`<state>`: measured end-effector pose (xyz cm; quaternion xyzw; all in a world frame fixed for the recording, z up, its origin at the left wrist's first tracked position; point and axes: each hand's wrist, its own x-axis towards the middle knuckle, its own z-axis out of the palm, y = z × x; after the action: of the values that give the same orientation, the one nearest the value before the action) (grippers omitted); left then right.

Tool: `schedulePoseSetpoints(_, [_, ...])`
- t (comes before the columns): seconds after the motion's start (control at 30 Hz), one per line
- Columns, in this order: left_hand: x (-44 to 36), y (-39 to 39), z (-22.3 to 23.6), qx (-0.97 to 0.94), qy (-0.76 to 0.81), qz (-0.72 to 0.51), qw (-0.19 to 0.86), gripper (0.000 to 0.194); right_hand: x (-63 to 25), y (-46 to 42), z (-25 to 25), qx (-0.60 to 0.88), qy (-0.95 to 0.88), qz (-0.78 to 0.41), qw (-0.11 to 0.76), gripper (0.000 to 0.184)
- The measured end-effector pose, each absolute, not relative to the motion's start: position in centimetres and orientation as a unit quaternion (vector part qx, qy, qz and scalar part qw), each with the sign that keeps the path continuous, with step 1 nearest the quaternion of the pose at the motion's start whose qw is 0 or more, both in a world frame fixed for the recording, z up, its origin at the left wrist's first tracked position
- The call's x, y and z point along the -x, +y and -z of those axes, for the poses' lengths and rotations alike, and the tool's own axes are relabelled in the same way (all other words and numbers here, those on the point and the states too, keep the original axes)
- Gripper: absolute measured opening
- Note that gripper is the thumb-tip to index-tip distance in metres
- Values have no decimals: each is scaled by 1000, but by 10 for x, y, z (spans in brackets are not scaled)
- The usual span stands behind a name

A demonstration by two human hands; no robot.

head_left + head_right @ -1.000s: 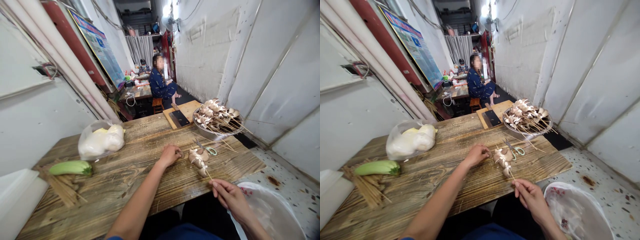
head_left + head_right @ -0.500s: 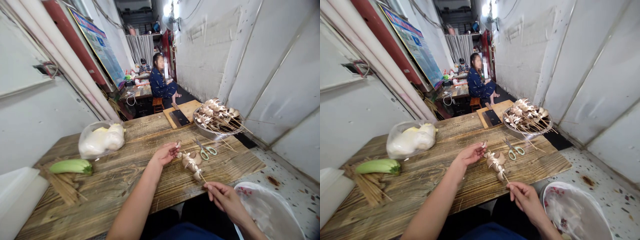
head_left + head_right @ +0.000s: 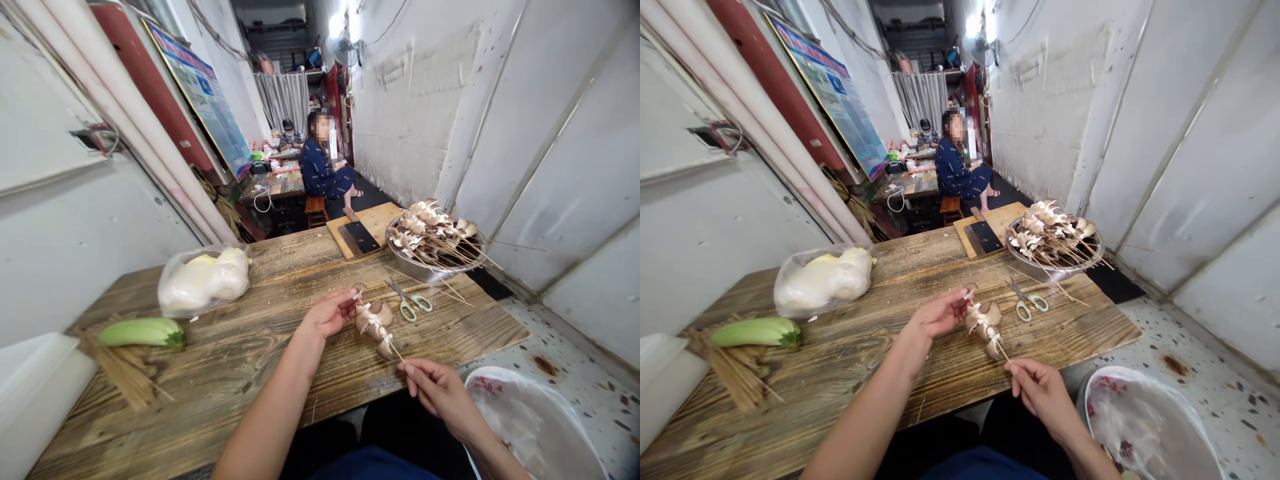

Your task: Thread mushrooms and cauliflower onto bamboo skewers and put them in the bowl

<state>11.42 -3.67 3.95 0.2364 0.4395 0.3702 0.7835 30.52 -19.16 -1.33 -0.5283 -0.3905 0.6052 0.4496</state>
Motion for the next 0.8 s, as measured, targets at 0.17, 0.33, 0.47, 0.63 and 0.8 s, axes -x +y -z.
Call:
schedulePoseSetpoints(0.17, [-114,-36,-36,-221,437,-378,786,8,-305,-192,14,524,-392,-606,453,42])
schedulePoseSetpoints(0.33, [-115,-36,-33,-229,436,-378,784,7,-305,-191,12,525,-394,-605,451,40])
schedulePoseSetpoints(0.47, [-116,-37,-33,-235,433,-377,784,9,-303,-191,10,527,-392,-603,453,42])
schedulePoseSetpoints(0.63, [-117,-39,-36,-224,431,-377,789,6,-302,-192,11,529,-386,-601,459,44])
schedulePoseSetpoints(0.8, [-118,-41,-35,-218,426,-373,795,9,-302,-192,9,527,-387,-602,459,44])
